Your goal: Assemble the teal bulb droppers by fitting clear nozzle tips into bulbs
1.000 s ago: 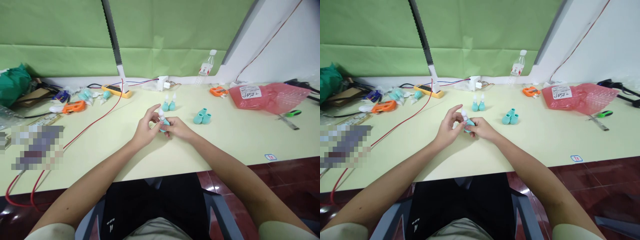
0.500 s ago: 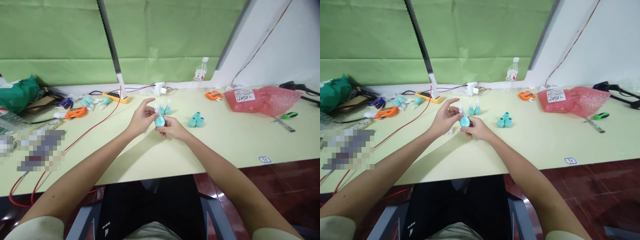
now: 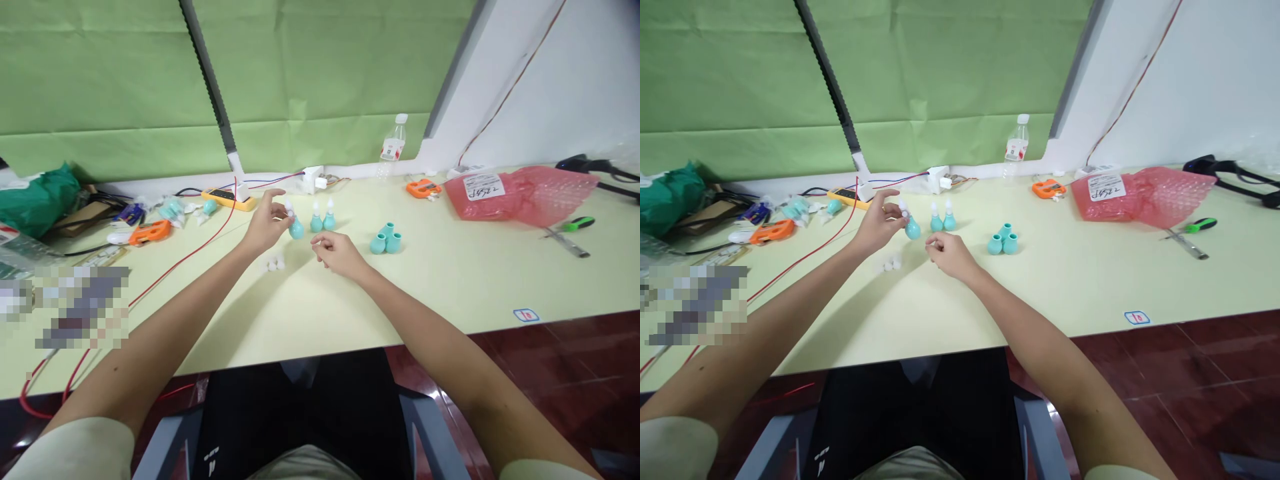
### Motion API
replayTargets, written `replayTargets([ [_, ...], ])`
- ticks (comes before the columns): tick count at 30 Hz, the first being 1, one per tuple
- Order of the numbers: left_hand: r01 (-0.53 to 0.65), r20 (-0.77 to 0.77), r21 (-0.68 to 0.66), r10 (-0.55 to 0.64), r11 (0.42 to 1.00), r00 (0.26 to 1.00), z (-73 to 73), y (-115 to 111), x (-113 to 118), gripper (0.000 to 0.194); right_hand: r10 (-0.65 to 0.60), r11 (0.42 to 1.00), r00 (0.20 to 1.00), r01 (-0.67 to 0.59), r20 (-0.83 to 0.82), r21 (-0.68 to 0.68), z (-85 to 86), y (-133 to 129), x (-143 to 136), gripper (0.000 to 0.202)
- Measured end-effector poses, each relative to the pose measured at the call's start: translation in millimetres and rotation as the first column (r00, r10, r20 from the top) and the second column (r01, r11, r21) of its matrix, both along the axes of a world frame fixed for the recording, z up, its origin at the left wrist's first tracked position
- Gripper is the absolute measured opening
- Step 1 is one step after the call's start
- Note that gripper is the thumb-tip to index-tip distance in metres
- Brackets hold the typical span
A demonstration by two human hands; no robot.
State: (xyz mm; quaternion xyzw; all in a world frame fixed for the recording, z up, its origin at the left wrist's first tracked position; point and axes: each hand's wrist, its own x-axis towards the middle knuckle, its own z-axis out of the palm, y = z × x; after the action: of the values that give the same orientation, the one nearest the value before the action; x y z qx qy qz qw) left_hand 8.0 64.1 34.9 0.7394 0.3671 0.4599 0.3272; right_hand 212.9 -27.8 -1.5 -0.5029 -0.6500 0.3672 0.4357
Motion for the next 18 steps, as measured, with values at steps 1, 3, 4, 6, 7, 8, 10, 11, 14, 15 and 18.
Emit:
replayTargets([
  [1, -0.014, -0.037, 0.015, 0.014, 1.0, 0.999, -2.3, 7.0, -0.1, 0.064, -0.027, 0.998, 0.999, 0.026, 0.02, 0.057, 0.4, 0.8, 1.8, 0.013],
  [3, -0.023, -0.102, 0.022, 0.025, 0.999, 0.994, -8.1, 20.2, 2.5, 0.06, -0.091, 0.984, 0.994, 0.082, 0.053, 0.156, 1.7, 2.8, 6.3, 0.012],
  [4, -0.026, -0.123, 0.025, 0.029, 0.999, 0.992, -11.3, 25.8, 5.2, 0.057, -0.12, 0.976, 0.991, 0.106, 0.066, 0.189, 2.3, 3.9, 8.6, 0.013],
  [6, -0.029, -0.189, 0.033, 0.035, 0.999, 0.981, -16.8, 34.1, 12.2, 0.051, -0.159, 0.966, 0.984, 0.138, 0.08, 0.22, 3.1, 6.1, 13.0, 0.013],
  [7, -0.025, -0.223, 0.035, 0.032, 0.999, 0.974, -18.8, 36.6, 15.8, 0.048, -0.171, 0.963, 0.982, 0.149, 0.083, 0.226, 3.2, 7.1, 14.8, 0.013],
  [8, -0.025, -0.25, 0.04, 0.035, 0.999, 0.968, -20.1, 38.3, 19.1, 0.045, -0.179, 0.961, 0.98, 0.155, 0.087, 0.231, 3.1, 8.0, 16.2, 0.014],
  [10, -0.041, -0.288, 0.055, 0.056, 0.998, 0.956, -21.2, 40.0, 23.8, 0.042, -0.187, 0.957, 0.978, 0.16, 0.095, 0.241, 2.6, 9.1, 18.0, 0.014],
  [11, -0.057, -0.298, 0.065, 0.074, 0.996, 0.952, -21.3, 40.5, 24.9, 0.041, -0.188, 0.956, 0.977, 0.158, 0.1, 0.248, 2.2, 9.3, 18.4, 0.014],
  [14, -0.079, -0.299, 0.085, 0.101, 0.993, 0.949, -22.3, 43.0, 24.6, 0.037, -0.186, 0.954, 0.974, 0.148, 0.127, 0.262, 1.7, 8.7, 18.6, 0.014],
  [15, -0.072, -0.289, 0.087, 0.095, 0.994, 0.953, -23.1, 44.3, 24.1, 0.035, -0.186, 0.954, 0.973, 0.145, 0.137, 0.262, 1.7, 8.2, 18.4, 0.014],
  [18, -0.048, -0.26, 0.083, 0.068, 0.995, 0.963, -25.8, 48.0, 23.6, 0.033, -0.181, 0.959, 0.971, 0.138, 0.158, 0.248, 2.1, 7.2, 17.8, 0.014],
])
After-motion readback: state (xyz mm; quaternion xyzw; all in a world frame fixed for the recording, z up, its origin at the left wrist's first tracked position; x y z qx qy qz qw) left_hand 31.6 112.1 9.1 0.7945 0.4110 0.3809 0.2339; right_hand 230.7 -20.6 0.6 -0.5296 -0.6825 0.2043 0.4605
